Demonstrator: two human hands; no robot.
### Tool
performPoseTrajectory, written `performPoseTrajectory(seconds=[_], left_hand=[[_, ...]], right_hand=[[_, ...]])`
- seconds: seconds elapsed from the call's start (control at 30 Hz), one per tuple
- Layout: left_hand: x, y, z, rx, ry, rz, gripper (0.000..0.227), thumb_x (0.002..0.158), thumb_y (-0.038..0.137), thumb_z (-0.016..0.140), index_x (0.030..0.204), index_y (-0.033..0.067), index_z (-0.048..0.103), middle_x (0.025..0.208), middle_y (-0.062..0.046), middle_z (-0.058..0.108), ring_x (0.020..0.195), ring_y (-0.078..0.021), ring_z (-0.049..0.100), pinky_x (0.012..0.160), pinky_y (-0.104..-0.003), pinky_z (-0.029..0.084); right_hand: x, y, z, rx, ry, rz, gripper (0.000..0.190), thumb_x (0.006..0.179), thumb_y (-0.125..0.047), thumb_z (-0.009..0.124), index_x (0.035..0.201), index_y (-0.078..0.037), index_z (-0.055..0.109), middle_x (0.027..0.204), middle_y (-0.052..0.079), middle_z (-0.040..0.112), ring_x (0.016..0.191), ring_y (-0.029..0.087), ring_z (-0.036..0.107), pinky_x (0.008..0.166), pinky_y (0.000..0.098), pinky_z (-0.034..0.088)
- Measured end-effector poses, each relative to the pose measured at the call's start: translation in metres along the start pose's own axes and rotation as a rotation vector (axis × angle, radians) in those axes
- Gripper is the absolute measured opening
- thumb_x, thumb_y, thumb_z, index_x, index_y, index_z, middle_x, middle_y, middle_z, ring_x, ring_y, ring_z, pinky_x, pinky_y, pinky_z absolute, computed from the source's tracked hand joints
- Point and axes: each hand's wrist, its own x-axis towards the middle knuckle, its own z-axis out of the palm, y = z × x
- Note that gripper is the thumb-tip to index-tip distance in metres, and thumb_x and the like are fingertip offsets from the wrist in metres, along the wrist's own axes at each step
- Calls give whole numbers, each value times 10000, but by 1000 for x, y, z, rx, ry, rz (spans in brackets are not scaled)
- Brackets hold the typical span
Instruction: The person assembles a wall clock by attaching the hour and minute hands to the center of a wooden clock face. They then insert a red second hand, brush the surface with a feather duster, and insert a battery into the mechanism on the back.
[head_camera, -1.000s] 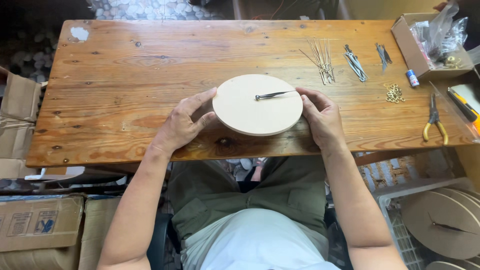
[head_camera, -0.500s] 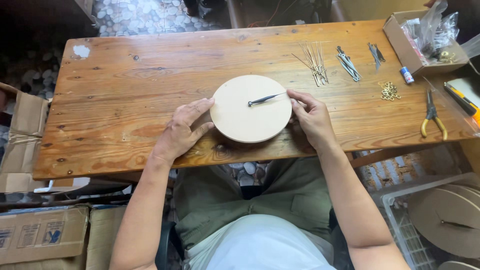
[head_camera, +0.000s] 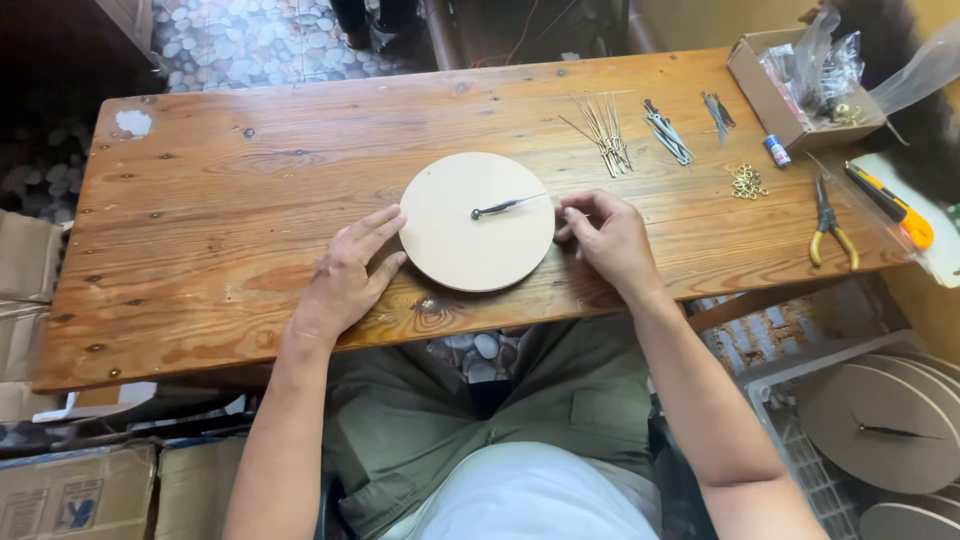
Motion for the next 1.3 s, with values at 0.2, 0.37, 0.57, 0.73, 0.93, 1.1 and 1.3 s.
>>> performPoseTrajectory(seconds=[0.2, 0.37, 0.57, 0.73, 0.93, 1.1, 1.3], left_hand=[[-2, 10, -3, 51, 24, 0, 514, 955, 203, 687, 1459, 171, 593, 1469, -76, 591, 1311, -286, 589, 1121, -428, 421], [-3, 5, 2, 55, 39, -2, 512, 957, 216, 688, 1457, 161, 594, 1449, -83, 604, 1305, -285, 596, 1121, -425, 422], [-3, 5, 2, 54, 38, -6, 508, 961, 231, 683, 1456, 162, 593, 1438, -88, 613, 1302, -289, 598, 1124, -429, 425], [-2, 6, 2, 60, 40, -23, 494, 970, 252, 678, 1450, 167, 598, 1439, -79, 614, 1304, -282, 596, 1128, -426, 424], [-5, 5, 2, 53, 39, -31, 491, 970, 253, 679, 1448, 169, 603, 1435, -65, 613, 1310, -270, 594, 1136, -417, 418], [-3, 3, 4, 61, 51, -20, 472, 955, 252, 700, 1416, 180, 629, 1429, -48, 615, 1310, -261, 595, 1138, -412, 422], [-3, 5, 1, 57, 58, 10, 425, 953, 218, 705, 1370, 150, 659, 1415, -65, 624, 1305, -273, 600, 1124, -410, 432]], right_hand=[[64, 26, -81, -644, 201, -227, 143, 994, -188, 755, 1131, -158, 782, 978, 85, 745, 914, 257, 739, 750, 362, 572], [102, 44, -109, -713, 110, -28, 175, 933, -327, 773, 1103, -287, 785, 951, -35, 739, 940, 161, 708, 820, 340, 541], [114, 45, -102, -731, 51, 48, 201, 910, -409, 767, 1090, -323, 789, 972, -3, 757, 1011, 226, 712, 871, 374, 540], [122, 49, -99, -750, 86, 20, 160, 919, -397, 773, 1046, -304, 801, 915, 1, 756, 934, 226, 725, 811, 371, 549], [131, 51, -99, -814, 61, 61, 180, 908, -430, 780, 1055, -328, 797, 955, 17, 756, 996, 265, 715, 846, 397, 550], [130, 48, -104, -831, 47, 74, 197, 930, -423, 742, 1063, -289, 800, 972, 59, 758, 1009, 313, 710, 839, 440, 546], [128, 41, -102, -847, 30, 57, 201, 914, -374, 753, 1061, -246, 802, 986, 82, 761, 1009, 333, 714, 850, 453, 544]])
